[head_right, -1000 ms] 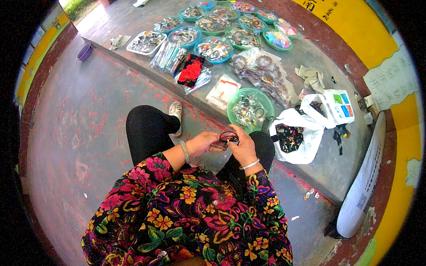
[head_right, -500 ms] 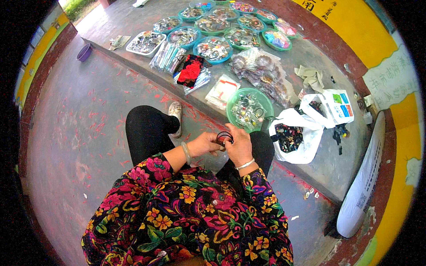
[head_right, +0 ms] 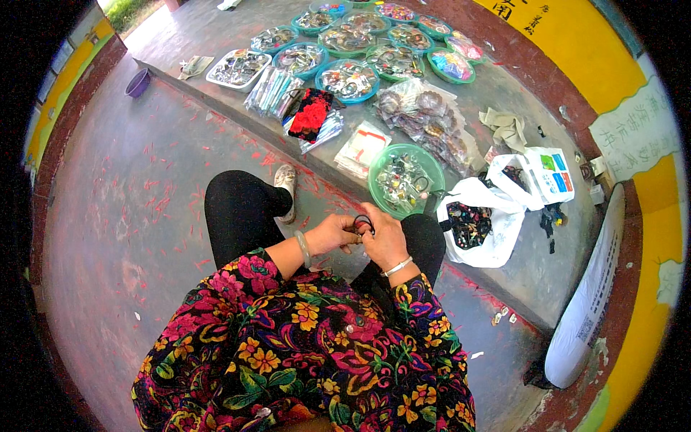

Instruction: The person sits on a low step and repeatedly picks up small jewelry items from a green bowl, places them into clear plastic bags, and seals them. The person handles the items one by one, organizing the packaged pieces into a pile on the floor.

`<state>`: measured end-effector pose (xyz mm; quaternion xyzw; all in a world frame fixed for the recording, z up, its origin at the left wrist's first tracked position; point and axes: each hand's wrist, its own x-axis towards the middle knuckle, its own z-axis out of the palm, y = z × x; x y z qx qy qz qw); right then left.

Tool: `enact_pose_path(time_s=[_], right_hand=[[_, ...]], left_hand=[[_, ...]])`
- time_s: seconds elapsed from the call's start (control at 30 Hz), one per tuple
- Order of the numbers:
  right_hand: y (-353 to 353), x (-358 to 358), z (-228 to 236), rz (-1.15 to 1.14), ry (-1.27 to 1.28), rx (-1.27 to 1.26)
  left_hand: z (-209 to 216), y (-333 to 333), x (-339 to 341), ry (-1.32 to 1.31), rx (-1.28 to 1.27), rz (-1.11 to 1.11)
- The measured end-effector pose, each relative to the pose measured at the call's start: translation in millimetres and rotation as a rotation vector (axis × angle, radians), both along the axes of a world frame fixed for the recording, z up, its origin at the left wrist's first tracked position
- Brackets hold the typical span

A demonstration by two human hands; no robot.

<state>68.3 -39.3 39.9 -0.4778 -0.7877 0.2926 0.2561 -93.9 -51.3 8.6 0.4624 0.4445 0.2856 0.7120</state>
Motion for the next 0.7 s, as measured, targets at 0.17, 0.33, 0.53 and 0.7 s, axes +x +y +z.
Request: enact_pose_path(time_s=[0.17, 0.33, 0.53, 0.7], right_hand=[[0.2, -1.3, 0.5, 0.100, -0.080, -0.006], [2.3, -0.6, -12.3, 0.096, 0.026, -0.113], [6.3, 9.7, -1.5, -0.039, 0.209, -0.215], [4.8, 15.0, 8.1, -0.052, 0.153, -0.133]], left_hand=[[7.6, -1.0, -0.7, 0.001, -0.004, -0.037], [0.0, 0.5, -1.0, -0.052, -0.026, 0.031], [-3.5, 4.9, -2.1, -0.181, -0.167, 0.129], [-6.6, 4.6, -2.2, -0.208, -0.153, 0.098]])
